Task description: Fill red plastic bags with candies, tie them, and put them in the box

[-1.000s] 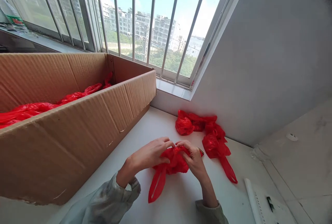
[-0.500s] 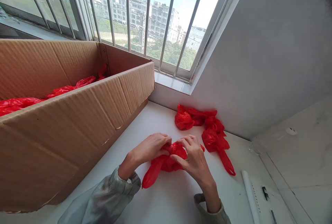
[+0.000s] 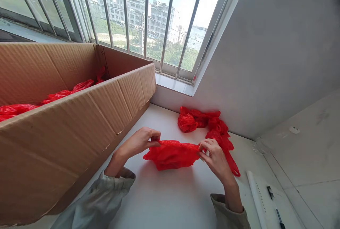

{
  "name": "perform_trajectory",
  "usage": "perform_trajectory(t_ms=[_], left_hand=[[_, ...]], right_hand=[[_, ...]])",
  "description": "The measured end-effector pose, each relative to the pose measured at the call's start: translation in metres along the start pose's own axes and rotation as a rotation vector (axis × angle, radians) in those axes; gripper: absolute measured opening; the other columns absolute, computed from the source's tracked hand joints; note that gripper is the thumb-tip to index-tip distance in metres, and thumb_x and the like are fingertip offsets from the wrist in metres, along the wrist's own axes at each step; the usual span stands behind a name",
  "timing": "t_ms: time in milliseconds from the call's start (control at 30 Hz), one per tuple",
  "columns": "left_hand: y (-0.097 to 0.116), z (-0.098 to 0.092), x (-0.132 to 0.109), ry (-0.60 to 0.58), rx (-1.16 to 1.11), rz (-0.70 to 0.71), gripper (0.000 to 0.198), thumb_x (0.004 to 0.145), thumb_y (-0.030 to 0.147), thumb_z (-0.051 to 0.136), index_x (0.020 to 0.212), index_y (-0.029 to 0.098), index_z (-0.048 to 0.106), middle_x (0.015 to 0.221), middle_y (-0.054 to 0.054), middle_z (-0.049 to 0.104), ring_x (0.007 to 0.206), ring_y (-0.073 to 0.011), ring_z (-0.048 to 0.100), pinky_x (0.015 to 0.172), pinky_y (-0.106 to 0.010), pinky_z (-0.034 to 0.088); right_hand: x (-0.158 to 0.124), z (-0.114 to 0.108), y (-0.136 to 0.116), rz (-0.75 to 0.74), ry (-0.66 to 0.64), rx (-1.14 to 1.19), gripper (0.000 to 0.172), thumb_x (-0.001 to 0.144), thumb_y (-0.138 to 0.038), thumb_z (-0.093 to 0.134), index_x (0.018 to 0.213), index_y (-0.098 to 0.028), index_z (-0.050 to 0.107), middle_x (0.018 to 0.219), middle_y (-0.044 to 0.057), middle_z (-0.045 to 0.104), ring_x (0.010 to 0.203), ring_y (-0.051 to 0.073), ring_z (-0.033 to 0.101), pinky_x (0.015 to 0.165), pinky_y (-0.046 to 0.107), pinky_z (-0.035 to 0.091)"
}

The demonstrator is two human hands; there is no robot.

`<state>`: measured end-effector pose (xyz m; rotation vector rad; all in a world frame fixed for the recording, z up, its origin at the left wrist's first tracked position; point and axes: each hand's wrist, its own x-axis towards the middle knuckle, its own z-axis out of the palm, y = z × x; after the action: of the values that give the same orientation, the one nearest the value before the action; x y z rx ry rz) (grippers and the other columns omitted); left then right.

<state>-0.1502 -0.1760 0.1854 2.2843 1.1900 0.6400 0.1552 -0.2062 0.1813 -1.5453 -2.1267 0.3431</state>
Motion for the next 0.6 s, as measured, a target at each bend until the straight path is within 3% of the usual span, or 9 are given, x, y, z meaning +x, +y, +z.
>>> perform_trajectory(t_ms=[100,133,167,233,300,400,467,533,600], left_hand=[[-0.003,-0.007,-0.006,0.012,0.007,-0.046,0.016,0.085,0.023,0.056,0.069,0.018,0.055,0.066,0.003,0.057,0.063,-0.0122,0.051,0.060,-0.023,0.035],[-0.001,-0.008,-0.007,0.014,0.004,-0.055,0.007,0.083,0.022,0.057,0.078,0.018,0.059,0.074,0.002,0.061,0.070,-0.0137,0.055,0.064,-0.023,0.038],[0.002,-0.008,-0.008,0.016,0.003,-0.057,0.009,0.081,0.020,0.059,0.090,0.019,0.061,0.086,0.000,0.064,0.079,-0.0156,0.058,0.070,-0.025,0.042],[0.013,-0.004,-0.008,0.014,0.009,-0.035,0.040,0.077,0.017,0.064,0.116,0.022,0.056,0.110,-0.004,0.060,0.099,-0.0194,0.057,0.083,-0.029,0.044],[0.026,0.005,-0.005,-0.012,0.040,0.030,0.053,0.076,0.012,0.066,0.126,0.025,0.050,0.120,-0.006,0.055,0.108,-0.0216,0.052,0.090,-0.032,0.043],[0.041,0.023,0.004,-0.072,0.115,0.145,0.035,0.075,0.007,0.067,0.106,0.021,0.058,0.109,-0.006,0.058,0.107,-0.0232,0.050,0.088,-0.032,0.044],[0.043,0.032,0.008,-0.068,0.144,0.167,0.020,0.077,0.004,0.063,0.090,0.018,0.058,0.097,-0.006,0.059,0.101,-0.0229,0.050,0.082,-0.031,0.043],[0.039,0.034,0.010,-0.041,0.141,0.155,0.015,0.082,0.002,0.053,0.082,0.017,0.055,0.087,-0.004,0.059,0.092,-0.0208,0.051,0.075,-0.030,0.041],[0.033,0.028,0.009,-0.027,0.118,0.142,0.017,0.085,0.003,0.047,0.078,0.017,0.053,0.083,-0.003,0.058,0.084,-0.0182,0.052,0.071,-0.028,0.040]], right_hand=[[-0.004,-0.004,0.002,0.044,-0.094,-0.024,0.013,0.080,-0.012,0.053,0.073,-0.022,0.056,0.090,0.004,0.062,0.095,0.023,0.052,0.082,0.036,0.043],[-0.005,-0.005,-0.001,0.049,-0.117,-0.012,0.010,0.080,-0.014,0.055,0.078,-0.023,0.058,0.096,0.004,0.062,0.099,0.024,0.052,0.083,0.036,0.044],[-0.007,-0.007,-0.005,0.045,-0.137,0.011,0.011,0.080,-0.016,0.058,0.087,-0.024,0.061,0.104,0.005,0.062,0.103,0.024,0.052,0.083,0.035,0.044],[-0.008,-0.009,-0.016,0.024,-0.162,0.070,0.028,0.080,-0.024,0.063,0.107,-0.027,0.061,0.119,0.005,0.058,0.110,0.024,0.051,0.082,0.034,0.046],[-0.006,-0.008,-0.029,0.010,-0.160,0.111,0.040,0.081,-0.033,0.065,0.120,-0.029,0.056,0.126,0.005,0.056,0.114,0.024,0.051,0.082,0.033,0.047],[0.002,0.005,-0.044,0.004,-0.116,0.088,0.036,0.083,-0.038,0.063,0.117,-0.028,0.059,0.116,0.006,0.063,0.108,0.025,0.056,0.082,0.035,0.046],[0.009,0.016,-0.049,-0.016,-0.097,0.017,0.022,0.084,-0.030,0.061,0.105,-0.026,0.064,0.101,0.006,0.068,0.097,0.024,0.060,0.079,0.035,0.045],[0.015,0.025,-0.048,-0.049,-0.097,-0.050,0.010,0.084,-0.021,0.057,0.089,-0.024,0.065,0.088,0.005,0.069,0.086,0.023,0.061,0.074,0.034,0.043],[0.017,0.026,-0.043,-0.059,-0.081,-0.053,0.012,0.084,-0.017,0.052,0.079,-0.023,0.061,0.082,0.003,0.068,0.080,0.021,0.061,0.070,0.031,0.041]])
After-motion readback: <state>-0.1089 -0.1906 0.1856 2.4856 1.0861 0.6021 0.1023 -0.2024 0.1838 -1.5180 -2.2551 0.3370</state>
